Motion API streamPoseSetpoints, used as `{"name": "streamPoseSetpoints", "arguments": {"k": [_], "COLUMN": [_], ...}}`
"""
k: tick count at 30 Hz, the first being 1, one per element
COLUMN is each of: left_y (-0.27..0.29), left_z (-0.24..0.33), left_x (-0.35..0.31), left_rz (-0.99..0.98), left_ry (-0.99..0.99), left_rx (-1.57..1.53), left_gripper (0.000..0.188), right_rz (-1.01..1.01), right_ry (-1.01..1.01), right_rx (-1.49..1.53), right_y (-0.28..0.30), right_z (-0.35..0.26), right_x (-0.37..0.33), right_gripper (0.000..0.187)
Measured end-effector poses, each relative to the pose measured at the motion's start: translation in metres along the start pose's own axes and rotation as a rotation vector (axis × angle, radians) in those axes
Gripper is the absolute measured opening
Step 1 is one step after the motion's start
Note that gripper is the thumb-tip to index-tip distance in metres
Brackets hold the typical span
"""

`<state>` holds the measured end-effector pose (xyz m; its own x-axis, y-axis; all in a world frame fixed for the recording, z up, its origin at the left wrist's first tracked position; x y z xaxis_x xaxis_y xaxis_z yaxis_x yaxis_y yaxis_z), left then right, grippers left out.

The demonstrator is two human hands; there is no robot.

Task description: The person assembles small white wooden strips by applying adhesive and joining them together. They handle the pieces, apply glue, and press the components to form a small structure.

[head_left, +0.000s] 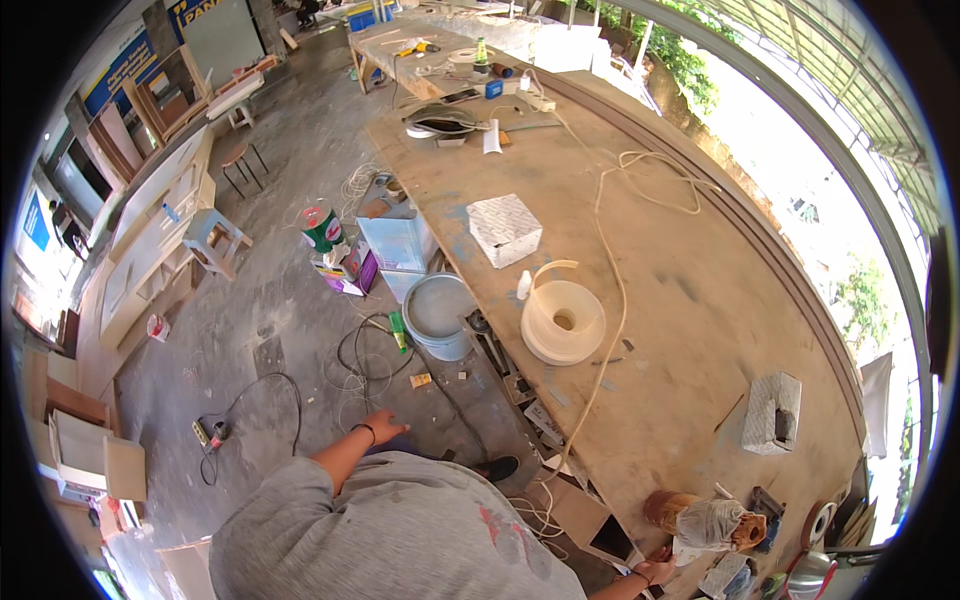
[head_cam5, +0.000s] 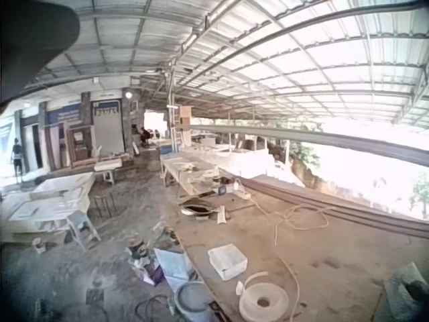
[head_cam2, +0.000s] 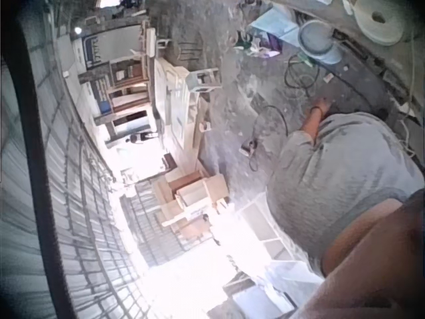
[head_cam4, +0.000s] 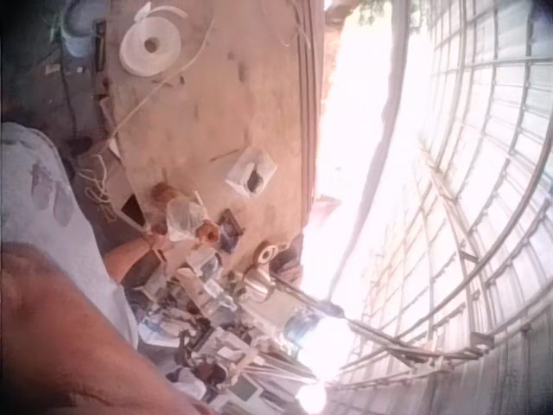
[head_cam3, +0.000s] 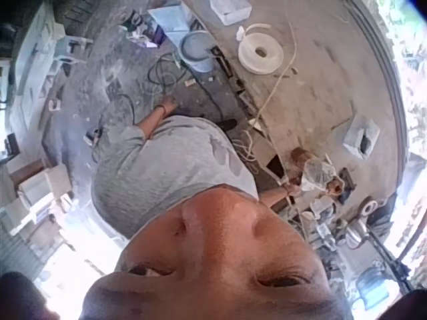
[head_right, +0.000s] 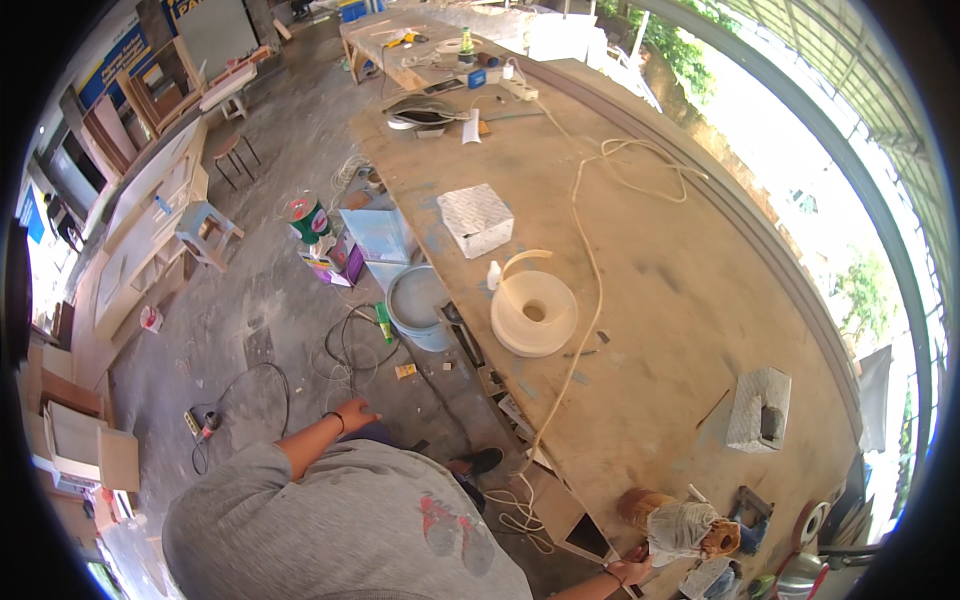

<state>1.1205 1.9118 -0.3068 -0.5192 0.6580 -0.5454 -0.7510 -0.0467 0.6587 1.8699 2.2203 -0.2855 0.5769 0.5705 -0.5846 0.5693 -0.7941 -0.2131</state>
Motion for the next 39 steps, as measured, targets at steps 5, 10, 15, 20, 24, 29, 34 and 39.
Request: {"name": "streamPoseSetpoints", "arguments": {"k": [5, 10, 15, 20, 24, 29, 34, 39], "left_y": [0.01, -0.02, -0.057, -0.09, -0.094, -0.067, -0.007, 0.046], "left_z": [-0.04, -0.171, -0.281, -0.393, -0.426, -0.455, -0.459, -0.461], "left_x": [-0.01, -0.03, -0.097, -0.153, -0.174, -0.18, -0.149, -0.111], "left_rz": [0.068, 0.044, 0.02, 0.043, -0.029, 0.056, 0.151, 0.227], "left_ry": [0.003, 0.104, 0.114, -0.094, 0.003, 0.178, 0.259, 0.275], "left_rx": [-0.132, -0.341, -0.377, -0.025, -0.196, -0.36, -0.44, -0.445], "left_gripper": [0.073, 0.065, 0.055, 0.055, 0.054, 0.054, 0.053, 0.053], "right_rz": [0.046, 0.223, 0.1, -0.687, -1.7, -1.191, -0.961, -0.896], "right_ry": [0.0, 0.036, 0.093, -0.409, 0.292, 0.407, 0.122, -0.04], "right_rx": [-0.145, -0.299, -1.133, -1.583, -2.545, -1.947, -1.436, -1.254], "right_y": [-0.003, 0.03, 0.058, 0.043, 0.011, -0.139, -0.214, -0.231], "right_z": [0.0, 0.041, 0.155, 0.331, 0.446, 0.448, 0.418, 0.453], "right_x": [-0.02, -0.049, -0.131, -0.276, -0.346, -0.394, -0.436, -0.451], "right_gripper": [0.039, 0.033, 0.027, 0.017, 0.035, 0.013, 0.021, 0.025]}}
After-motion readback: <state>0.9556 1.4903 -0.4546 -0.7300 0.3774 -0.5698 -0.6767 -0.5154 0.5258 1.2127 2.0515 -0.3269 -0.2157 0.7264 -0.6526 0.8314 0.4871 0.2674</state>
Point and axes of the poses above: each hand's wrist, its own x-axis towards the middle knuckle, its own y-axis out of the back of the hand, z = x × y, the point moved 6 cm from there along x, towards the middle knuckle, and after that the axes turned 13 degrees about -y, right-handed, at the moved point
